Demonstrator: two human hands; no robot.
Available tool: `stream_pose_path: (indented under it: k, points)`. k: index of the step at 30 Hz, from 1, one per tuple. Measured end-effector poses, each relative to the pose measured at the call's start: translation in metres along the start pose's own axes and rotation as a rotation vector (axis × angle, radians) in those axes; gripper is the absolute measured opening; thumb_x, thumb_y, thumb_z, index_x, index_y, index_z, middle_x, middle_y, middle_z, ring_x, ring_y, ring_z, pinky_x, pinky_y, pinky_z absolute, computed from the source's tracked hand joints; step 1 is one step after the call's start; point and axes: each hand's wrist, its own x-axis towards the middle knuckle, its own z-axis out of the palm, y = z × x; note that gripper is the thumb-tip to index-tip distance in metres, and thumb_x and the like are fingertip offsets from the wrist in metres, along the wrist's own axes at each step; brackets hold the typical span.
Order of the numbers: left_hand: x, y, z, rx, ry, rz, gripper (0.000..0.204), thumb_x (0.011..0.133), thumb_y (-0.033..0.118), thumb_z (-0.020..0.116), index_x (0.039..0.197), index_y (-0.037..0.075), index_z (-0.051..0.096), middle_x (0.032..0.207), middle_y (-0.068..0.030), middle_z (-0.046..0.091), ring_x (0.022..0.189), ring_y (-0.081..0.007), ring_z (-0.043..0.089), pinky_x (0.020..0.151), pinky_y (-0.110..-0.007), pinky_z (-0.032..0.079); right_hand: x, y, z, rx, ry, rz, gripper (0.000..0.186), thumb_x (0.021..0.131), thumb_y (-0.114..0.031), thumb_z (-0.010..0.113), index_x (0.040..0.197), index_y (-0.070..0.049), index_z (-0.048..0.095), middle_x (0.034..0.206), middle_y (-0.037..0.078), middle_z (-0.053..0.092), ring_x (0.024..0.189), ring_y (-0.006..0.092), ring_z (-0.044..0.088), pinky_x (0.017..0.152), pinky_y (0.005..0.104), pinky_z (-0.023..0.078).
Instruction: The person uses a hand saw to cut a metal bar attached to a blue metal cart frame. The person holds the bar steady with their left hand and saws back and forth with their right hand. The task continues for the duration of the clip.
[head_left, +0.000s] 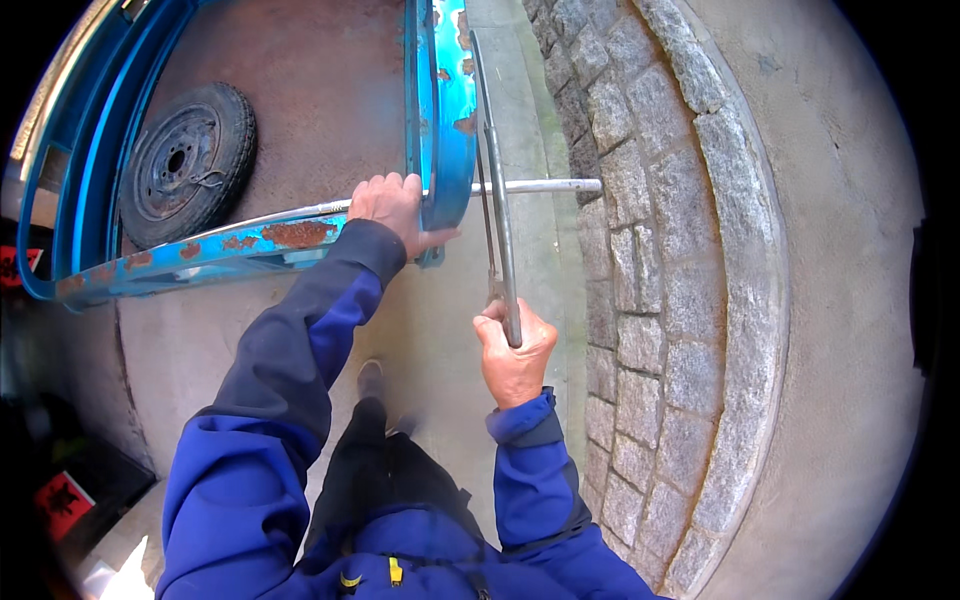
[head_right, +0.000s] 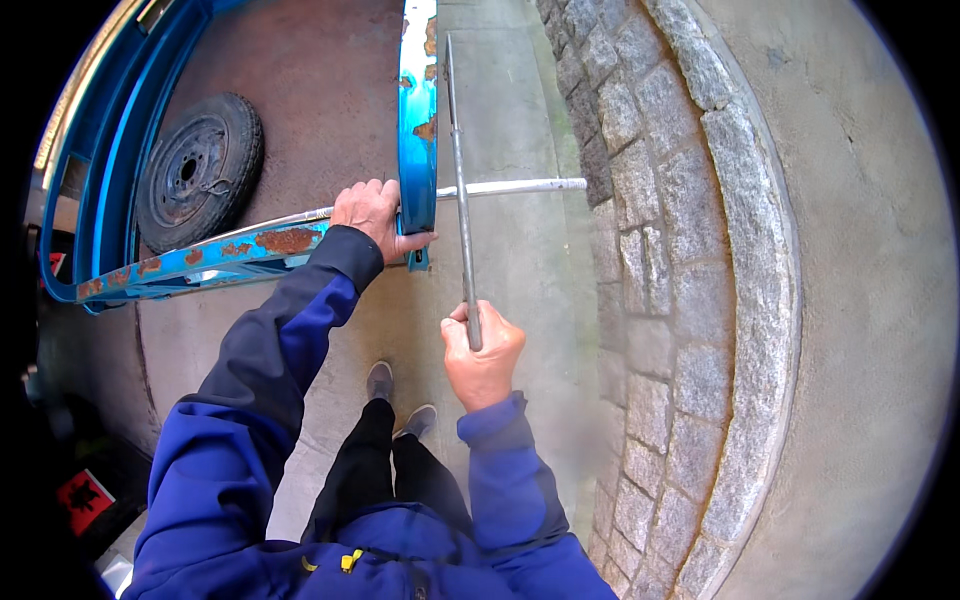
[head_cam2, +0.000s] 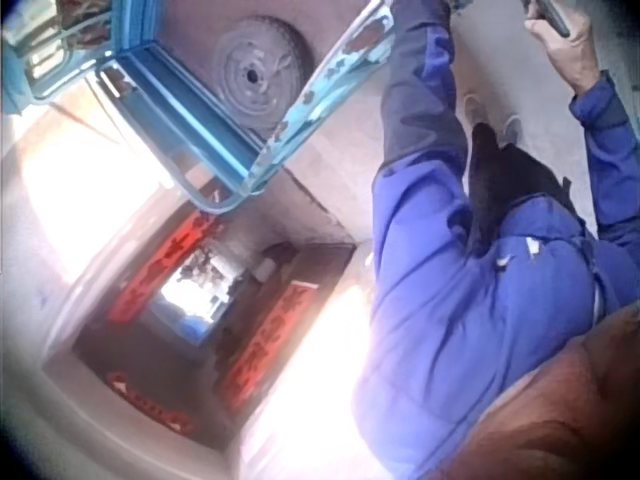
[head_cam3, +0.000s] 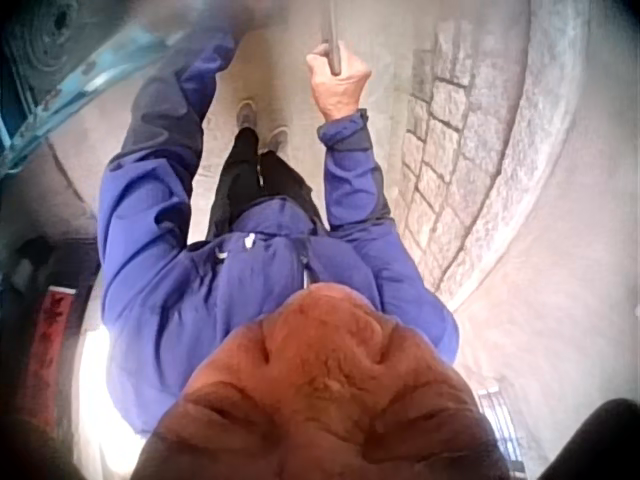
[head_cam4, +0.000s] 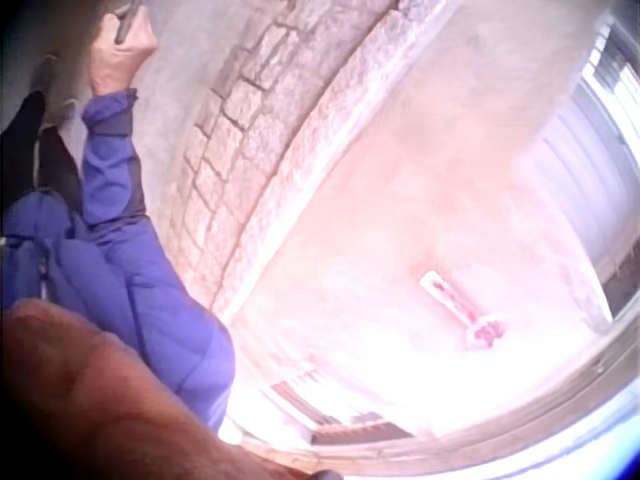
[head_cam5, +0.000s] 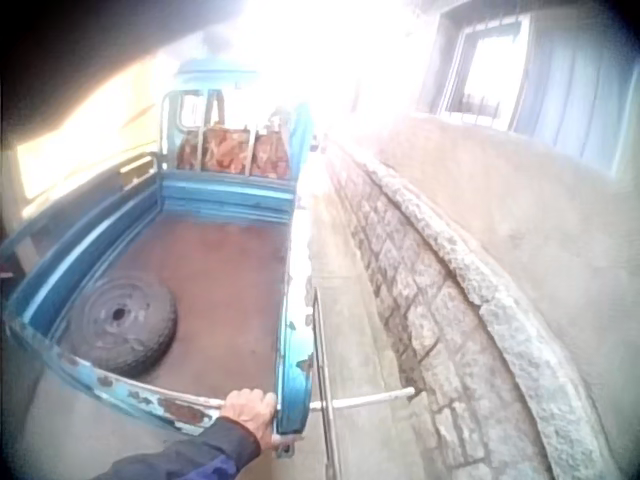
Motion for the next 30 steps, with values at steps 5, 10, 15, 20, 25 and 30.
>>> stream_pose_path:
  k: [5, 10, 15, 20, 25, 30]
  points:
    - [-0.001, -0.002, -0.001, 0.022, 0.005, -0.009, 0.072, 0.067, 0.069, 0.081, 0.093, 0.005, 0.062, 0.088, -0.0155, 0.064, 0.086, -0.0337, 0.064, 0.079, -0.045, 0.050, 0.007, -0.001, -0.001, 0.044, -0.022, 0.072, 0.005, 0.078, 0.000, 0.068, 0.078, 0.001, 0.063, 0.061, 0.005, 0.057, 0.055, 0.0094, 0.054, 0.053, 0.0289, 0.044]
    - [-0.002, -0.008, 0.000, 0.023, 0.001, -0.035, 0.072, 0.068, 0.070, 0.080, 0.095, 0.006, 0.063, 0.092, -0.0157, 0.065, 0.088, -0.0337, 0.065, 0.082, -0.045, 0.050, 0.004, 0.007, 0.014, 0.089, 0.021, 0.016, 0.005, 0.078, 0.000, 0.069, 0.079, 0.001, 0.064, 0.061, 0.004, 0.057, 0.056, 0.0081, 0.053, 0.053, 0.0283, 0.043]
    - [0.004, 0.003, -0.005, 0.007, -0.070, -0.039, 0.073, 0.068, 0.072, 0.079, 0.095, 0.006, 0.063, 0.092, -0.0159, 0.065, 0.090, -0.0330, 0.066, 0.082, -0.044, 0.050, 0.008, 0.006, 0.004, 0.051, 0.009, 0.044, 0.006, 0.079, -0.001, 0.069, 0.079, 0.001, 0.063, 0.062, 0.003, 0.056, 0.057, 0.0083, 0.052, 0.054, 0.0280, 0.043]
    - [0.000, 0.000, -0.007, 0.028, -0.065, -0.051, 0.072, 0.069, 0.070, 0.080, 0.097, 0.005, 0.064, 0.094, -0.0168, 0.066, 0.092, -0.0340, 0.066, 0.084, -0.045, 0.051, 0.005, 0.011, 0.006, 0.103, -0.007, 0.045, 0.006, 0.080, -0.001, 0.070, 0.080, 0.001, 0.063, 0.065, 0.004, 0.057, 0.058, 0.0089, 0.053, 0.054, 0.0284, 0.044]
    - [-0.001, -0.002, 0.001, 0.024, 0.044, 0.013, 0.070, 0.069, 0.067, 0.081, 0.096, 0.005, 0.062, 0.088, -0.0165, 0.065, 0.086, -0.0351, 0.065, 0.080, -0.046, 0.052, -0.005, 0.050, 0.015, 0.079, 0.088, -0.143, 0.007, 0.079, 0.000, 0.070, 0.080, 0.001, 0.063, 0.067, 0.007, 0.061, 0.058, 0.0129, 0.057, 0.055, 0.0305, 0.046]
    - [-0.001, 0.002, 0.000, 0.013, -0.011, -0.014, 0.070, 0.070, 0.066, 0.082, 0.099, 0.005, 0.064, 0.092, -0.0167, 0.066, 0.090, -0.0341, 0.066, 0.083, -0.045, 0.051, -0.002, 0.049, 0.016, 0.027, 0.040, -0.169, 0.008, 0.078, 0.000, 0.070, 0.081, 0.000, 0.063, 0.067, 0.009, 0.061, 0.057, 0.0152, 0.059, 0.055, 0.0319, 0.047]
